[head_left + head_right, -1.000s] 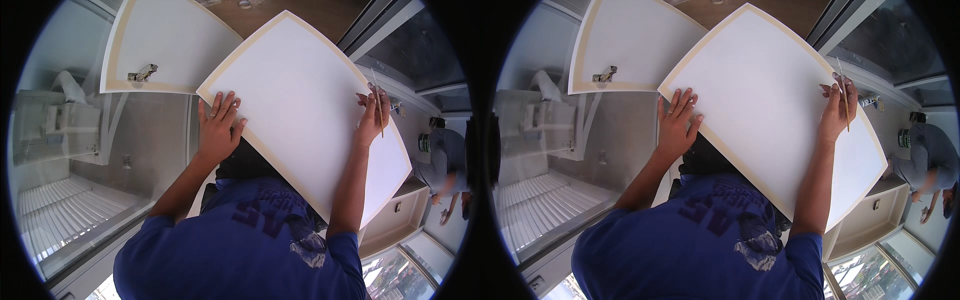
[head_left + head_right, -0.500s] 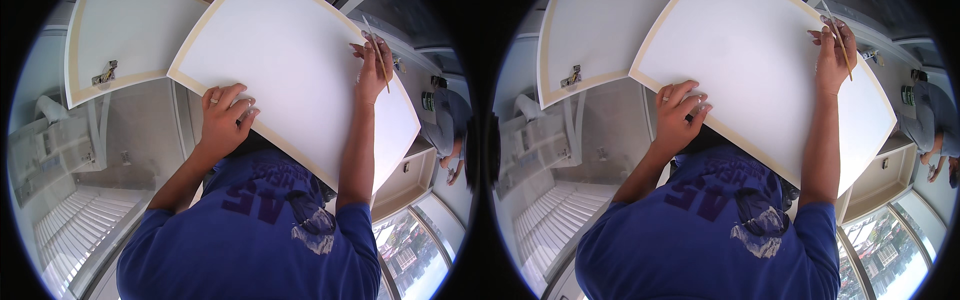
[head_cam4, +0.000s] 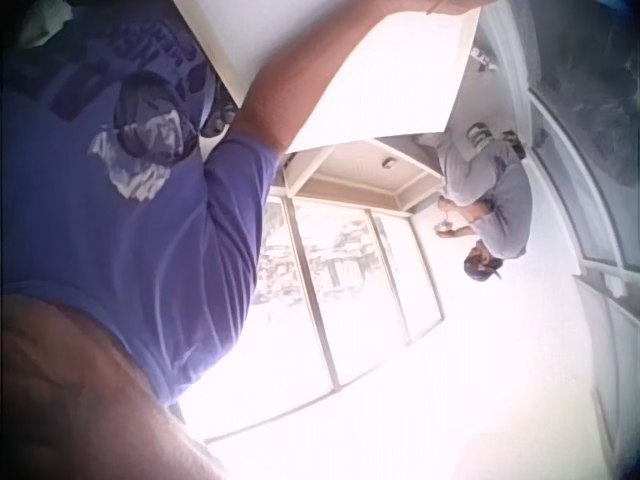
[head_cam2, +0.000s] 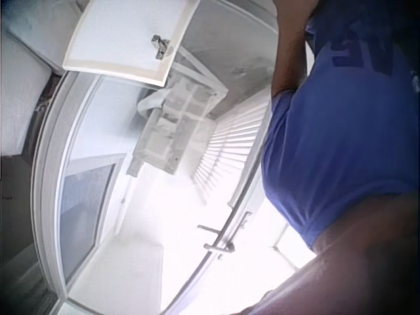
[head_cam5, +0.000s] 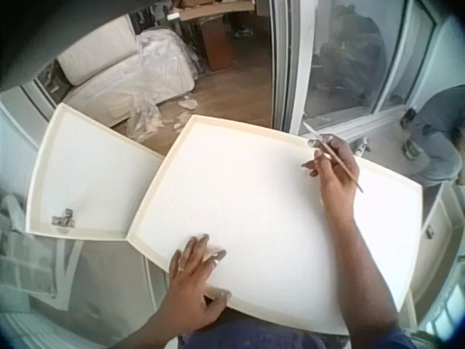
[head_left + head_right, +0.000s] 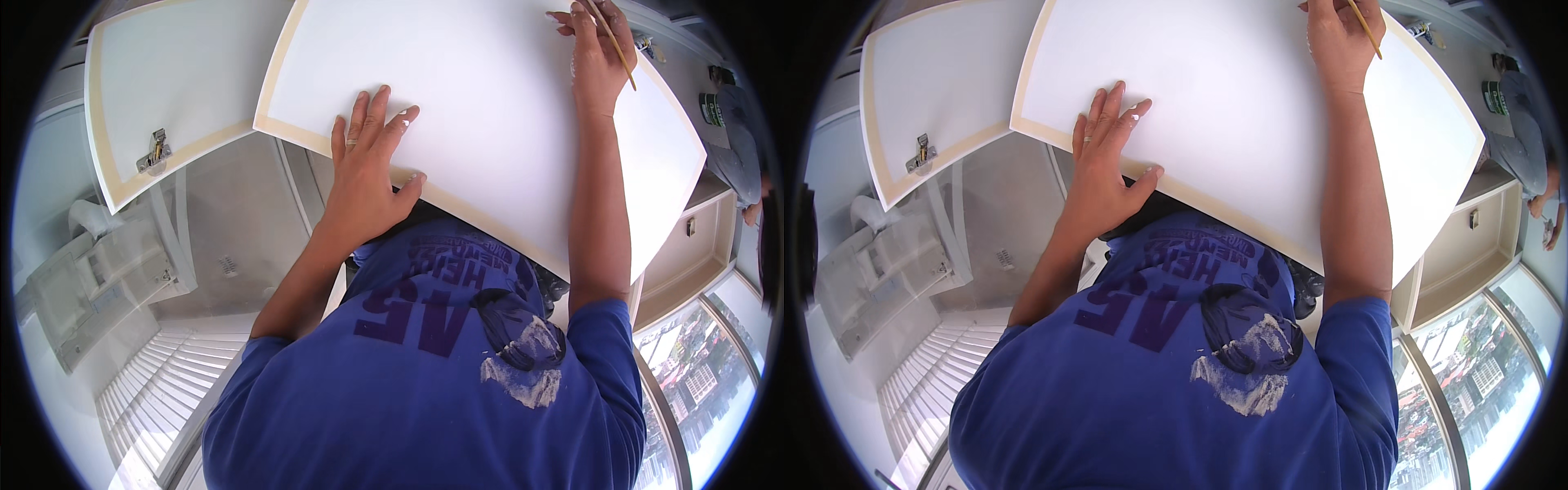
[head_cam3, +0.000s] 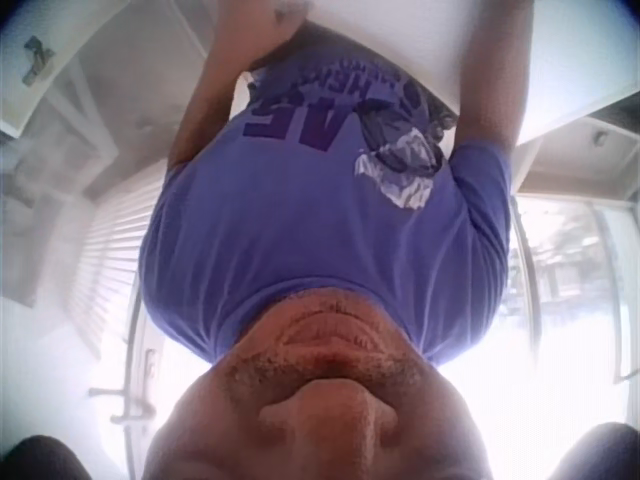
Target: The person paints the edge of a white cabinet door using a paint brush. They dip the brush into a small container of white paint and apply it to the border of the door, moving the door to reach different sides.
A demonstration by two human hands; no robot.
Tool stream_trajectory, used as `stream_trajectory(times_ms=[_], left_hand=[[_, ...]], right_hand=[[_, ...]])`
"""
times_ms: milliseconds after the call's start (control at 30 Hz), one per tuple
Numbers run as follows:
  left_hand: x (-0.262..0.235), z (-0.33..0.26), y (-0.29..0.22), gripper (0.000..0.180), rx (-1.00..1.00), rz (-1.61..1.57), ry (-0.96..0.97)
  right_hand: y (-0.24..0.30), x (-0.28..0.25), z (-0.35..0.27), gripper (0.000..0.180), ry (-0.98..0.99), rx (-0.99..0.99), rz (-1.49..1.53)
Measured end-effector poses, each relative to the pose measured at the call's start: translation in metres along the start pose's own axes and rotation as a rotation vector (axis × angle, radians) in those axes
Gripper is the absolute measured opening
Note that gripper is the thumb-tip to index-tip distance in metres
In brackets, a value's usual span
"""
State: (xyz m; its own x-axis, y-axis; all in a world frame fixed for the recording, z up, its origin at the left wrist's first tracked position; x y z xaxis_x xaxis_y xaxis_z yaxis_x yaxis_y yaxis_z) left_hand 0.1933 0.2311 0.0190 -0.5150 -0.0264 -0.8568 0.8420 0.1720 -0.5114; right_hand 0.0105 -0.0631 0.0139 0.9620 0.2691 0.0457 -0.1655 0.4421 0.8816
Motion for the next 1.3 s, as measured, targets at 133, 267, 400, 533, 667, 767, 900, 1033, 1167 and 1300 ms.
stream_trajectory(times_ms=[133, 267, 400, 533, 667, 767, 900, 1033, 1167, 1300], left_hand=[[0.005, 0.004, -0.001, 0.083, -0.021, -0.006, 0.026], [0.005, 0.005, -0.003, 0.082, -0.020, -0.001, 0.053], [0.004, 0.009, 0.003, 0.081, 0.059, 0.067, 0.110], [-0.005, 0.010, 0.013, 0.085, 0.110, 0.092, 0.194], [-0.005, 0.010, 0.009, 0.090, 0.102, 0.115, 0.217], [-0.002, 0.009, 0.008, 0.097, 0.113, 0.122, 0.196], [0.002, 0.008, 0.008, 0.099, 0.121, 0.138, 0.186], [0.004, 0.009, 0.001, 0.097, 0.135, 0.125, 0.188], [0.011, 0.008, -0.008, 0.097, 0.135, 0.114, 0.204], [0.017, 0.008, -0.017, 0.096, 0.145, 0.068, 0.221]], right_hand=[[0.009, 0.009, 0.005, 0.030, -0.007, 0.031, -0.032], [0.010, 0.010, 0.003, 0.027, -0.019, 0.042, 0.019], [0.009, 0.012, 0.007, 0.028, 0.031, -0.003, 0.016], [0.009, 0.015, 0.007, 0.028, 0.025, 0.016, 0.042], [0.010, 0.018, 0.006, 0.027, 0.022, 0.028, 0.056], [0.008, 0.018, 0.008, 0.027, 0.041, 0.006, 0.080], [0.009, 0.017, 0.008, 0.026, 0.051, 0.008, 0.017], [0.009, 0.016, 0.009, 0.026, 0.054, 0.010, 0.003], [0.010, 0.019, 0.008, 0.025, 0.030, 0.034, 0.005], [0.011, 0.019, 0.009, 0.027, 0.054, 0.018, -0.002]])
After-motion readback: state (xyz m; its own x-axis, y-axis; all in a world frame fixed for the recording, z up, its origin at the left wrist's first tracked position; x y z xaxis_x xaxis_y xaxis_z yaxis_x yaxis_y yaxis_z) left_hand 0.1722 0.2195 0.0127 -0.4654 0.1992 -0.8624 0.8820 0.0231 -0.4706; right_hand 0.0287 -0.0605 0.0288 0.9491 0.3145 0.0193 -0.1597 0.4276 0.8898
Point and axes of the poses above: each hand's wrist, its own z-axis towards the middle knuckle, its own x-axis out of the palm, y = z × x, the point moved 7 cm from there along z, towards the middle knuckle, and after that the axes turned 6 degrees about y, right-handed, at the moved point
